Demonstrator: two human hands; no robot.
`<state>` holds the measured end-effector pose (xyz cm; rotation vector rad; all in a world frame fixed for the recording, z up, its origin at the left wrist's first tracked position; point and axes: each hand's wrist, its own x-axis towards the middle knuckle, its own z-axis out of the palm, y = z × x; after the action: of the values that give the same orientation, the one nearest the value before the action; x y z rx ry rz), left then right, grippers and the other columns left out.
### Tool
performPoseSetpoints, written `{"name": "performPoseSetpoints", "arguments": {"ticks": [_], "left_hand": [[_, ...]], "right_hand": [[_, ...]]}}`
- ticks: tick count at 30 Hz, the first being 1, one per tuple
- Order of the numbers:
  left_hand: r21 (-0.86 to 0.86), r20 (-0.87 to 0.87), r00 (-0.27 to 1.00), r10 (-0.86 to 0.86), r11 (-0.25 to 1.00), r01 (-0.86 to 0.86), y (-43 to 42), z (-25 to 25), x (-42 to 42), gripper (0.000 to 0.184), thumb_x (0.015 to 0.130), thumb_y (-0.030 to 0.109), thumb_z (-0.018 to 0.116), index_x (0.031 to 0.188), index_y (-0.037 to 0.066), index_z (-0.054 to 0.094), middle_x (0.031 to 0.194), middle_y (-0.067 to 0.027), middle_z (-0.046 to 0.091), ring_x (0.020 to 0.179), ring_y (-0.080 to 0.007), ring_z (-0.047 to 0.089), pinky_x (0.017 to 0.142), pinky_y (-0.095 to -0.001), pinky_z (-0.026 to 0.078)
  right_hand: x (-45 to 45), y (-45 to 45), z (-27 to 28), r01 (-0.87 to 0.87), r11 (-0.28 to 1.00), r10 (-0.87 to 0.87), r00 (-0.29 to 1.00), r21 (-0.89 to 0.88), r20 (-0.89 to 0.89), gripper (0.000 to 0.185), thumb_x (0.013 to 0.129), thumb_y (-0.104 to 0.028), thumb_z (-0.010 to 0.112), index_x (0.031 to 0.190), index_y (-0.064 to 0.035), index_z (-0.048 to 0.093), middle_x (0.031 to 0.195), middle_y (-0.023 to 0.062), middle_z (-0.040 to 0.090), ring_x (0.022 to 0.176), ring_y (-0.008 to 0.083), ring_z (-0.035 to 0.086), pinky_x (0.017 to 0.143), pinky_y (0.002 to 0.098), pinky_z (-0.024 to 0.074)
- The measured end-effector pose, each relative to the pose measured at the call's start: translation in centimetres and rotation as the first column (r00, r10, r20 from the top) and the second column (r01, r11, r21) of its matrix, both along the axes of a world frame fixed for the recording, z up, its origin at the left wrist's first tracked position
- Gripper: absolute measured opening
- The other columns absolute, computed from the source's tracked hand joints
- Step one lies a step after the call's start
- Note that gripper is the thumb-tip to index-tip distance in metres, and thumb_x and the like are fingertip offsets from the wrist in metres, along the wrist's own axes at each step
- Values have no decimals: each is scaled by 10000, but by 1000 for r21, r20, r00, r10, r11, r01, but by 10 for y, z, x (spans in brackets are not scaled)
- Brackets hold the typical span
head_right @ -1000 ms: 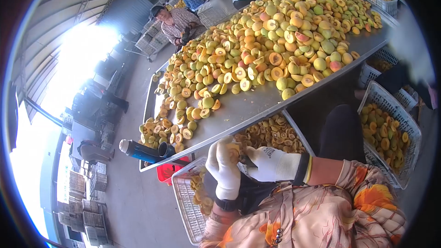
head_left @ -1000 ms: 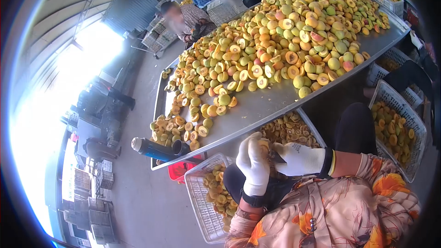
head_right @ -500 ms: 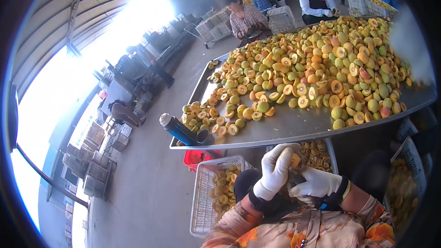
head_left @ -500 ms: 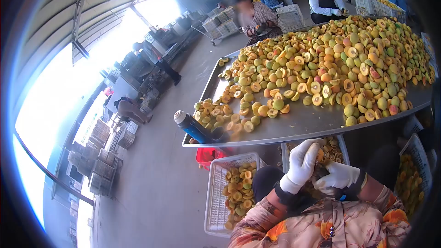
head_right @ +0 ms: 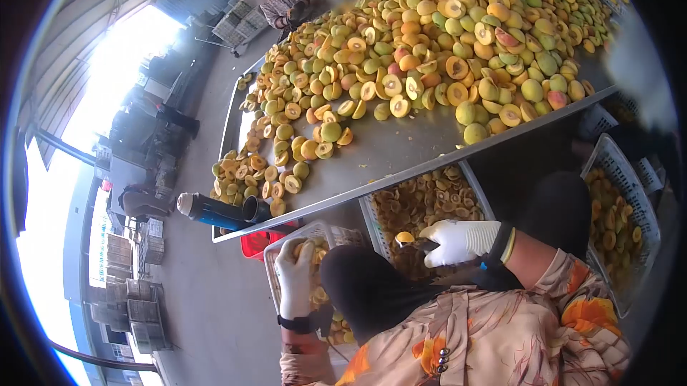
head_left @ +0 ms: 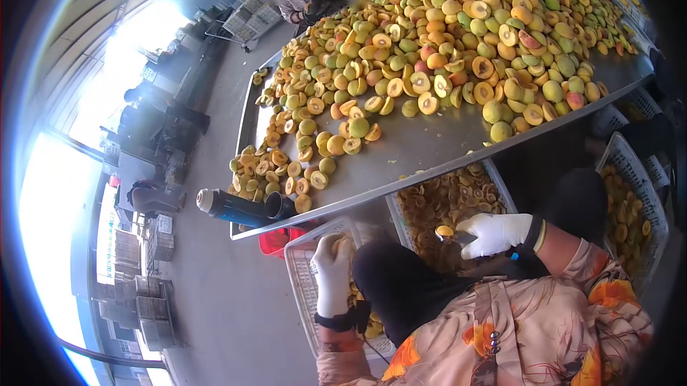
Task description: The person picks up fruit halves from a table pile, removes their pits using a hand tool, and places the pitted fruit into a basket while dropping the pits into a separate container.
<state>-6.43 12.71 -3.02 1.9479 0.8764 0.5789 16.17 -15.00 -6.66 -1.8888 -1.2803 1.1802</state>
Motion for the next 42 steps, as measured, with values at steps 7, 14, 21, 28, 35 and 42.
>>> {"name": "performPoseSetpoints", "arguments": {"ticks": [7, 14, 21, 28, 35, 42], "left_hand": [[448, -349, 932, 93, 891, 79, 93, -6, 43, 379, 896, 202, 709, 1214, -1, 673, 1185, -197, 679, 983, -345, 688, 896, -414, 546], [522, -499, 864, 72, 821, 233, 162, -56, 218, 509, 933, 455, 665, 1212, 32, 632, 999, -237, 738, 949, -404, 715, 835, -482, 550], [413, -551, 830, 91, 894, 176, 157, -86, 260, 599, 874, 427, 701, 1306, 26, 592, 999, -200, 754, 972, -389, 716, 862, -460, 546], [-13, -110, 985, -129, 992, 129, 127, -71, 225, 367, 810, 225, 759, 1070, -33, 735, 938, -97, 747, 831, -176, 698, 758, -330, 558], [-688, 595, 790, 147, 601, 406, 21, -20, 155, 426, 945, 162, 631, 1301, -39, 516, 1207, -260, 628, 986, -347, 645, 846, -480, 578], [-409, 485, 871, -80, 859, 307, -73, 6, 97, 623, 1065, 546, 469, 1385, 15, 530, 1077, -155, 672, 844, -194, 616, 755, -335, 540]], "right_hand": [[12, -4, -40, 71, 991, -41, 967, -109, 253, 312, 876, -289, 593, 1011, -8, 605, 894, 233, 715, 872, 424, 699, 776, 532, 539], [11, 11, -30, 134, 980, -156, 976, 150, 149, 407, 888, -364, 667, 1114, -40, 569, 866, 242, 707, 846, 447, 693, 763, 548, 529], [27, 5, -49, -48, 964, 104, 973, -262, 204, 450, 918, -424, 603, 1103, -15, 575, 873, 239, 722, 853, 450, 704, 789, 549, 541], [6, 10, -41, 251, 890, -334, 927, 380, 171, 357, 901, -333, 682, 1078, -57, 541, 855, 210, 708, 798, 444, 692, 712, 548, 540], [9, -7, -39, 141, 963, -32, 907, -231, 421, 323, 934, -287, 554, 1106, -19, 610, 1062, 245, 729, 1013, 414, 701, 900, 511, 535], [-36, 11, 31, 174, 860, -294, 937, 480, 187, 328, 903, -235, 692, 1076, -24, 509, 775, 271, 659, 749, 485, 659, 631, 536, 494]]}}
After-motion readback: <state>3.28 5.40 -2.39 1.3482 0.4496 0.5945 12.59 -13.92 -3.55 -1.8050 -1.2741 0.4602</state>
